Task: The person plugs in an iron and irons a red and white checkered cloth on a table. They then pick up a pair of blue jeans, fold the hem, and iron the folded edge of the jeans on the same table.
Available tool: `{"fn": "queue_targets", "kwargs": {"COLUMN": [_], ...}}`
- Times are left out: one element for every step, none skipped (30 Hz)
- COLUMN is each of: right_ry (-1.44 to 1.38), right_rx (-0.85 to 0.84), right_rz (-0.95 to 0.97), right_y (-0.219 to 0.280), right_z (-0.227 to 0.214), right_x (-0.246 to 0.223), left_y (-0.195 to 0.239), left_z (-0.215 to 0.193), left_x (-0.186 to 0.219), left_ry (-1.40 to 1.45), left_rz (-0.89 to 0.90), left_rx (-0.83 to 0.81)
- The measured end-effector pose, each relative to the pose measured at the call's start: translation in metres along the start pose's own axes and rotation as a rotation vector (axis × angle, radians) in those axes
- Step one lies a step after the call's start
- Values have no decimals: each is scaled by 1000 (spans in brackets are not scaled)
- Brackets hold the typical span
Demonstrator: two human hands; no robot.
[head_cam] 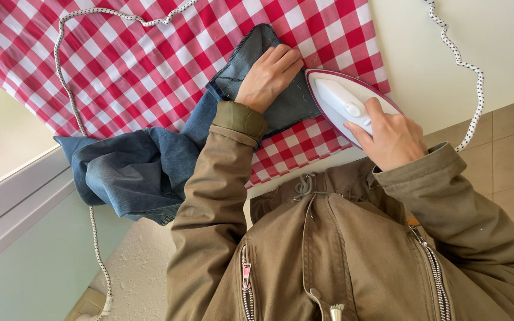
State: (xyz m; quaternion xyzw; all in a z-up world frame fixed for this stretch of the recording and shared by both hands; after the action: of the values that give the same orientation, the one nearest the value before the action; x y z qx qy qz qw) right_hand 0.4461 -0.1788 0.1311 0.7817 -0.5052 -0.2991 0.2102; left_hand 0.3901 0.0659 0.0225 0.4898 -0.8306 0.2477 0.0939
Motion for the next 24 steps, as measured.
{"fn": "queue_targets", "kwargs": {"right_ry": [-1, 2, 7, 7, 7, 6, 5, 12, 19, 17, 21, 25, 22, 17, 12, 11, 14, 18, 18, 4, -10, -11, -7, -3], "right_rx": [2, 3, 2, 0, -2, -4, -5, 0, 6, 7, 13, 20, 19, 26, 34, 34, 41, 48, 48, 44, 41, 40, 39, 38], "right_rz": [1, 5, 7, 5, 6, 6, 5, 6, 10, 9, 2, -5, -3, -10, -16, -13, -16, -18, -19, -29, -37, -36, -39, -42], "right_y": [-1, -2, -2, -2, -3, -3, -3, -3, -3, -3, -2, -1, -1, -1, -1, 0, 0, 0, -1, -1, -1, -2, -3, -4], "right_z": [1, 1, 2, 2, 2, 3, 2, 2, 2, 2, 3, 3, 4, 5, 5, 5, 5, 5, 6, 7, 8, 8, 8, 8], "right_x": [0, 0, 0, 0, 0, 1, 0, -1, -1, 0, 0, 1, 1, 1, 2, 1, 0, -1, -1, -1, -1, -2, -4, -6], "left_y": [1, 1, 3, 2, 1, 0, 2, 4, 6, 10, 14, 19, 23, 26, 29, 30, 32, 34, 34, 35, 35, 34, 34, 33], "left_z": [1, 2, 3, 0, -3, -6, -9, -10, -12, -8, -3, 1, 4, 6, 9, 11, 13, 14, 14, 14, 13, 12, 11, 10], "left_x": [0, -1, 0, 3, 5, 7, 11, 16, 19, 19, 20, 21, 21, 21, 21, 20, 20, 19, 19, 19, 19, 19, 20, 20], "left_ry": [-1, 4, 10, 10, -5, -20, -21, -58, -94, -94, -108, -122, -120, -122, -124, -123, -126, -128, -129, -115, -101, -100, -82, -64], "left_rz": [2, -19, -44, -46, -57, -67, -68, -68, -65, -64, -82, -100, -98, -120, -140, -137, -143, -148, -149, -154, -158, -157, -175, -192], "left_rx": [0, -8, -17, -18, -38, -59, -61, -91, -121, -123, -143, -162, -164, -165, -165, -165, -156, -147, -147, -139, -132, -133, -125, -118]}}
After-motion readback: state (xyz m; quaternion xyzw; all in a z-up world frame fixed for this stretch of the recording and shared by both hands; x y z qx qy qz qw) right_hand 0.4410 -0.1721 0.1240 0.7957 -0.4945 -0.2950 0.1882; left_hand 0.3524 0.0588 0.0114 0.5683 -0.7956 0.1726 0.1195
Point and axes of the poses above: each hand's wrist, its own y-axis away from the middle knuckle, its own z-axis out of the palm, x = y × z, the point moved 3 cm from there along -y, towards the middle knuckle, and after that the axes turned 11 degrees about z, right-handed, at the moved point
